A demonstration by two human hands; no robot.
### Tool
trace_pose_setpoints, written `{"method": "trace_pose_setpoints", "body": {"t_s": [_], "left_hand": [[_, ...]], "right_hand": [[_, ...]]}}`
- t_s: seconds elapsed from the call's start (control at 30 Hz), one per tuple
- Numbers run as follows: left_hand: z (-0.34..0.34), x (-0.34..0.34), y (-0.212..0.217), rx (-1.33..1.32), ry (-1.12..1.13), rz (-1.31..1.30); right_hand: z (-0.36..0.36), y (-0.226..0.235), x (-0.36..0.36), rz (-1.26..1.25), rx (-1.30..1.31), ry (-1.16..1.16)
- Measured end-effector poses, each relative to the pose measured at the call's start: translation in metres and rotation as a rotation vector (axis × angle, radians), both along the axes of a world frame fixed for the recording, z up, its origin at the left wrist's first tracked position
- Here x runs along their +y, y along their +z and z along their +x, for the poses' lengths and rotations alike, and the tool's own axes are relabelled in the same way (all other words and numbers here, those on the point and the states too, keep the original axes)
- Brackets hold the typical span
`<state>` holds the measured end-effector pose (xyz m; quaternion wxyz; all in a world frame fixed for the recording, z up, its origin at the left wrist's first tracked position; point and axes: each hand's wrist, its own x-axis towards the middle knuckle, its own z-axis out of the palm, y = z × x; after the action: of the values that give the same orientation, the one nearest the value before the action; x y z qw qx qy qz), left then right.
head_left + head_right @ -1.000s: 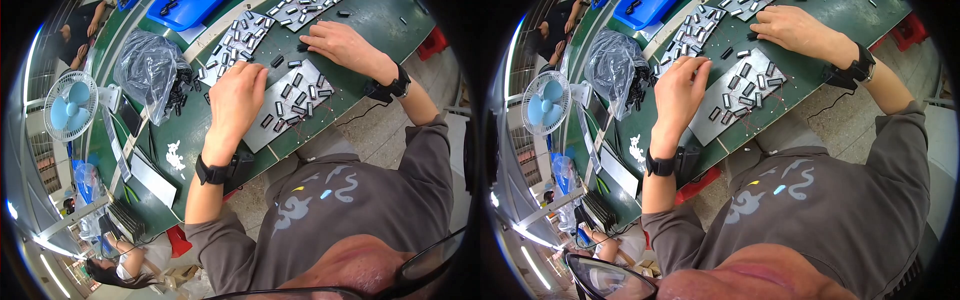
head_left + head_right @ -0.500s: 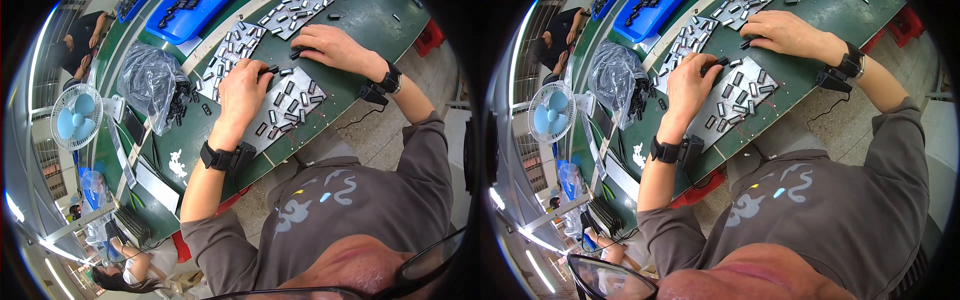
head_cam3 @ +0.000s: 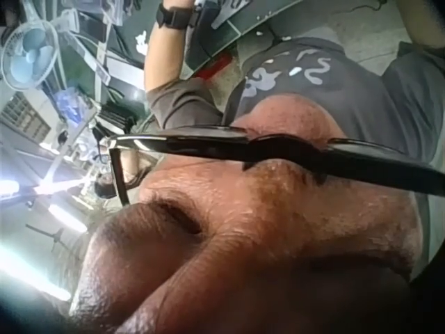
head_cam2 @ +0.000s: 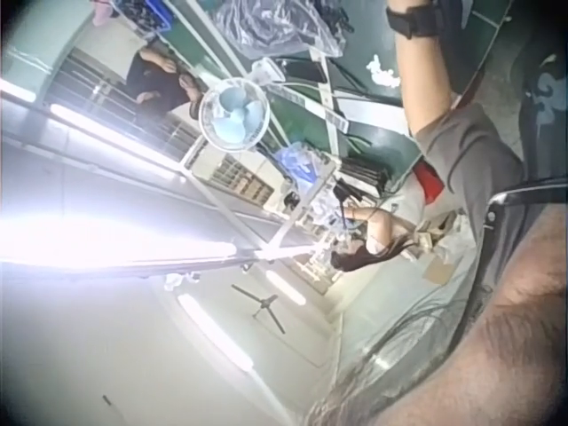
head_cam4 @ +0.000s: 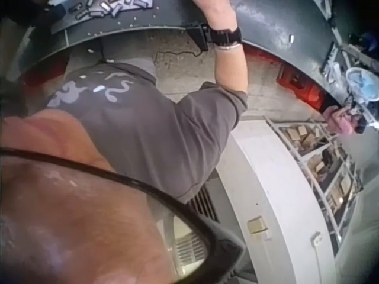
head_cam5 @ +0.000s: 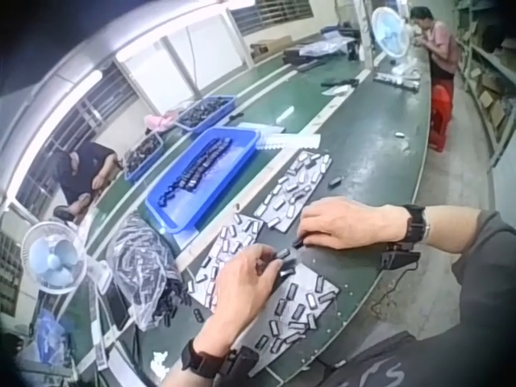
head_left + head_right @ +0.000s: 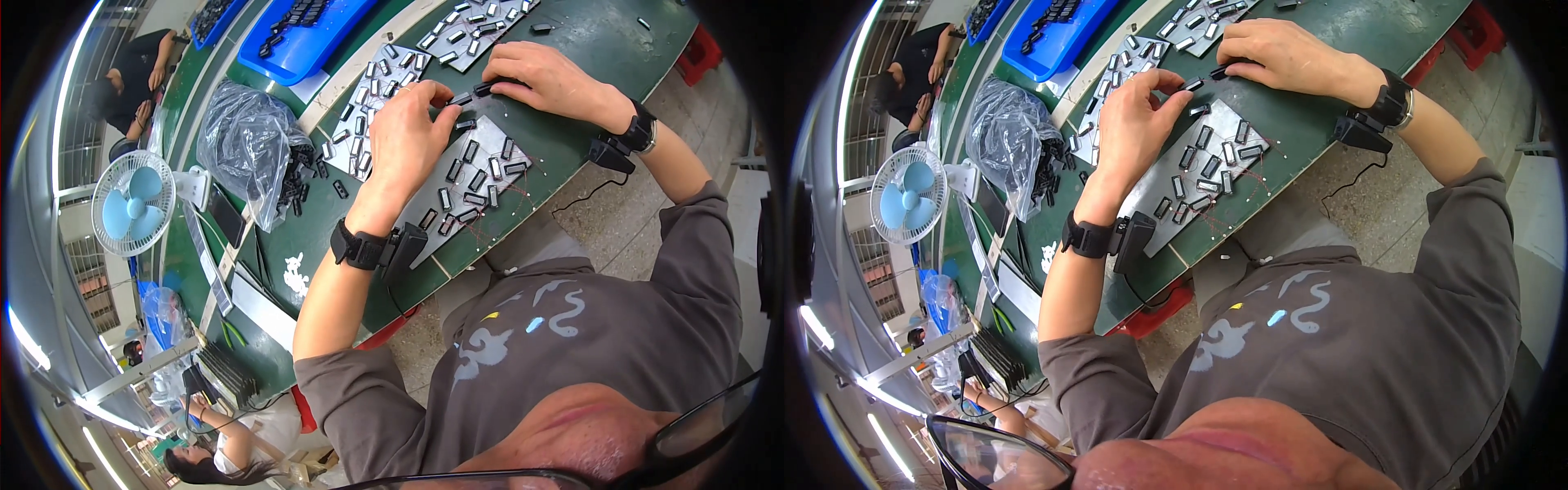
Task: Manually snapping together small black plastic parts at an industrial workbench.
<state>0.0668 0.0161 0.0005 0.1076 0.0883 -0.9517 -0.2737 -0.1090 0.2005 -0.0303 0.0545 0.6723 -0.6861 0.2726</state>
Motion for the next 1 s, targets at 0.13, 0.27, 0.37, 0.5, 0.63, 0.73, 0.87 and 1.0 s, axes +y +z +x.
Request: {"method": "trace_pose_setpoints", "body": {"t_s": [0.13, 0.27, 0.37, 0.5, 0.63, 0.73, 0.87, 1.0], "left_hand": [[-0.011, 0.003, 0.0, -0.021, -0.03, -0.003], [-0.021, 0.007, -0.003, -0.033, -0.06, -0.03], [-0.026, 0.009, -0.006, -0.025, -0.083, -0.062], [-0.029, 0.011, -0.011, 0.018, -0.123, -0.12], [-0.031, 0.01, -0.013, 0.042, -0.14, -0.15], [-0.031, 0.01, -0.013, 0.02, -0.128, -0.136], [-0.031, 0.011, -0.013, 0.047, -0.147, -0.151], [-0.031, 0.009, -0.015, 0.045, -0.149, -0.161]], "right_hand": [[-0.003, -0.001, 0.006, -0.003, 0.034, -0.059], [-0.003, -0.001, 0.006, -0.023, 0.041, -0.061], [-0.005, -0.001, 0.005, -0.017, 0.026, -0.071], [-0.007, 0.0, 0.004, 0.006, -0.068, -0.083], [-0.013, -0.005, 0.003, 0.035, -0.13, -0.077], [-0.011, -0.005, 0.001, 0.018, -0.185, -0.073], [-0.012, -0.005, 0.001, 0.026, -0.211, -0.059], [-0.011, -0.002, 0.001, 0.044, -0.196, -0.052]]}}
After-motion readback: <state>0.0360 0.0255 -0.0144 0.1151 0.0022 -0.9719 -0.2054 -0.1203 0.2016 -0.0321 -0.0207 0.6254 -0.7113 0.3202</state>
